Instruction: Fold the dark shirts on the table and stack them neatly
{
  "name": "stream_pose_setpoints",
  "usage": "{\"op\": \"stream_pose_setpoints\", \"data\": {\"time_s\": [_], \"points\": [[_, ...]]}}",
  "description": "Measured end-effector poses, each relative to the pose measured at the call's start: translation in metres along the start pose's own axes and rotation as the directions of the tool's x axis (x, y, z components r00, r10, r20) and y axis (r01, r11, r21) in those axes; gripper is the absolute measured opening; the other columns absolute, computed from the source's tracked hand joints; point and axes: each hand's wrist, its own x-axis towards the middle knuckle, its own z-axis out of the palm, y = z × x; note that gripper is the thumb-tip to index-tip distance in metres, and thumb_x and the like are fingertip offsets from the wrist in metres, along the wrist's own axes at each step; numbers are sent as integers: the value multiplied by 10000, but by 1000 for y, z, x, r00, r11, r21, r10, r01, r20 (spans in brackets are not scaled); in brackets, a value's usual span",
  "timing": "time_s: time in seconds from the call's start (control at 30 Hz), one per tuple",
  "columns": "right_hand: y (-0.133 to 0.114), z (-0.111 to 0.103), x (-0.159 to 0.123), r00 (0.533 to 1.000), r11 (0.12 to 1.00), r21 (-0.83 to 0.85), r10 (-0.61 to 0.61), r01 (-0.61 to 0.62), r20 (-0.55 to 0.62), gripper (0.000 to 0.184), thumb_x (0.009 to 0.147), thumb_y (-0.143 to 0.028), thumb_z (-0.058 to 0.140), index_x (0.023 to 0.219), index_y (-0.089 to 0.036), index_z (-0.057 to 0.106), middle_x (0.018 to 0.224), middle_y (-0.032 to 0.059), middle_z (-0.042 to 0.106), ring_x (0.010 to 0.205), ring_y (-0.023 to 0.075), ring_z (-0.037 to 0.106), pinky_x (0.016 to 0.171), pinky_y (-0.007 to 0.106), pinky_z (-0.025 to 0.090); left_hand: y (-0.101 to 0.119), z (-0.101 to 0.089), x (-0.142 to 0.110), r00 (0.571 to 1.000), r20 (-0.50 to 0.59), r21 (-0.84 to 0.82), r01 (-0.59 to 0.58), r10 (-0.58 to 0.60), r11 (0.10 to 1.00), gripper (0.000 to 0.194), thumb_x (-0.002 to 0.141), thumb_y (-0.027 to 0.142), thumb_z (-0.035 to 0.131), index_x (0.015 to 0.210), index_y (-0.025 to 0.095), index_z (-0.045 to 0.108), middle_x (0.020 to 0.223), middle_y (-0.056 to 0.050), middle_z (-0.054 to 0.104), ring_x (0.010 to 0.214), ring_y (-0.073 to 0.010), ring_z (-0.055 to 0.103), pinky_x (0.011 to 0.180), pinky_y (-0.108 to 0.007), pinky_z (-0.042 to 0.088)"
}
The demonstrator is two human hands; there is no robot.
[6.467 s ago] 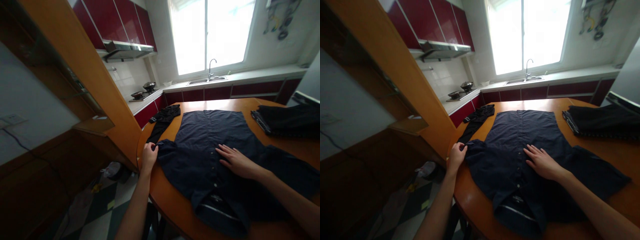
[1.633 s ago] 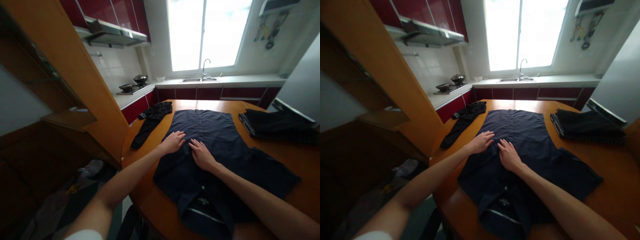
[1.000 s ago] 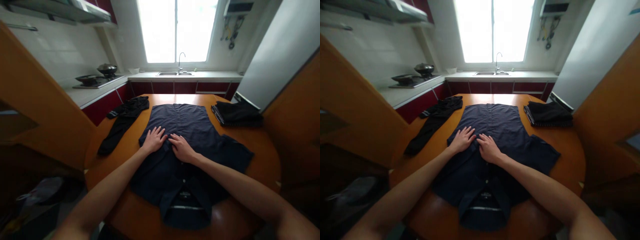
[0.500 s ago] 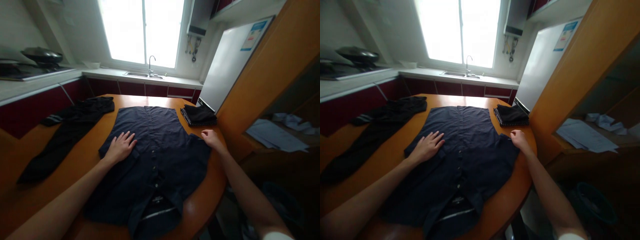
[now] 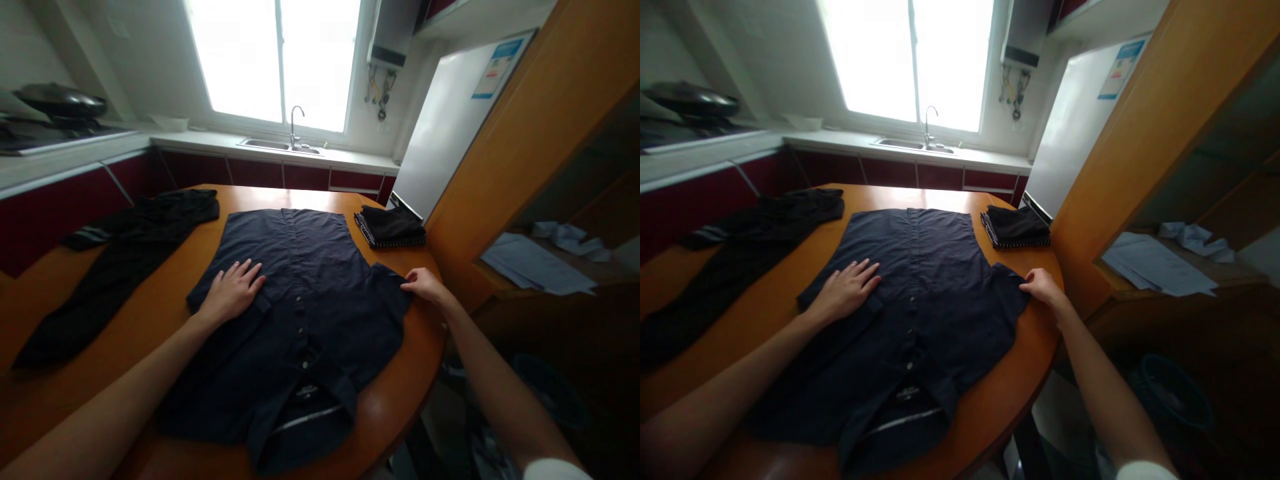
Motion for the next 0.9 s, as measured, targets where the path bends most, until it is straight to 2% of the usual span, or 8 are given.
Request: {"op": "stream_pose_setpoints", "data": {"time_s": [0.1, 0.2, 0.33, 0.47, 0.53, 0.67, 0.8, 0.9], "points": [[-7, -4, -4, 999, 999, 36, -7, 5, 49, 72, 637, -154, 747, 634, -147, 675, 622, 35, 676, 580, 147, 602, 550, 234, 449, 1, -1, -1, 1000, 10, -3, 17, -17, 1000, 600, 1014, 496, 269, 1514, 215, 442, 1609, -106, 351, 1478, -346, 310, 1135, -581, 300], [-23, -13, -10, 995, 997, 79, -28, 21, 91, 63, 675, -178, 694, 636, -149, 655, 582, 14, 637, 527, 125, 549, 494, 221, 409, 3, -3, -1, 1000, 19, -3, 23, -23, 1000, 592, 1016, 498, 281, 1514, 221, 441, 1615, -99, 343, 1482, -343, 304, 1140, -572, 297], [-61, -22, -18, 992, 980, 186, -84, 67, 90, 71, 726, -224, 653, 716, -155, 640, 570, -14, 592, 476, 102, 491, 441, 209, 365, 4, -3, -1, 1000, 14, -7, 18, -17, 1000, 590, 1016, 505, 287, 1513, 228, 443, 1614, -92, 345, 1485, -343, 298, 1145, -576, 288], [-104, -10, -30, 991, 962, 244, -134, 124, 27, 70, 726, -208, 670, 735, -154, 626, 583, -15, 587, 458, 93, 482, 424, 203, 370, 4, -3, -1, 1000, 14, -9, 21, -21, 1000, 587, 1018, 491, 287, 1519, 222, 435, 1616, -98, 339, 1486, -345, 294, 1142, -586, 289], [-121, 2, -33, 978, 940, 308, -187, 149, 97, 130, 763, -270, 690, 749, -155, 630, 615, 2, 614, 474, 103, 512, 416, 201, 388, 4, -4, -2, 1000, 11, -5, 17, -17, 1000, 586, 1020, 489, 287, 1519, 221, 436, 1613, -101, 345, 1483, -345, 300, 1141, -582, 293], [-135, 23, -19, 900, 854, 506, -307, 118, 308, 296, 905, -427, 605, 825, -147, 661, 793, 84, 722, 639, 146, 656, 502, 202, 483, 2, -2, -2, 1000, 6, 5, 7, -7, 1000, 581, 1022, 493, 303, 1517, 223, 438, 1610, -100, 351, 1479, -343, 314, 1145, -567, 296], [-129, 29, 24, 988, 868, 493, -114, 50, 101, 247, 943, -327, 548, 798, -143, 627, 829, 112, 738, 632, 129, 657, 506, 189, 450, 1, 1, -1, 1000, 0, 0, 12, -12, 1000, 563, 1023, 496, 314, 1510, 247, 447, 1606, -88, 362, 1485, -333, 305, 1151, -565, 293], [-119, 33, 52, 997, 879, 471, -73, 67, -7, 196, 909, -279, 563, 768, -148, 603, 783, 98, 725, 601, 118, 620, 526, 198, 440, 1, 1, -1, 1000, -14, -11, 24, -24, 1000, 536, 1026, 467, 322, 1481, 236, 485, 1587, -96, 397, 1476, -340, 322, 1145, -594, 297]]}}
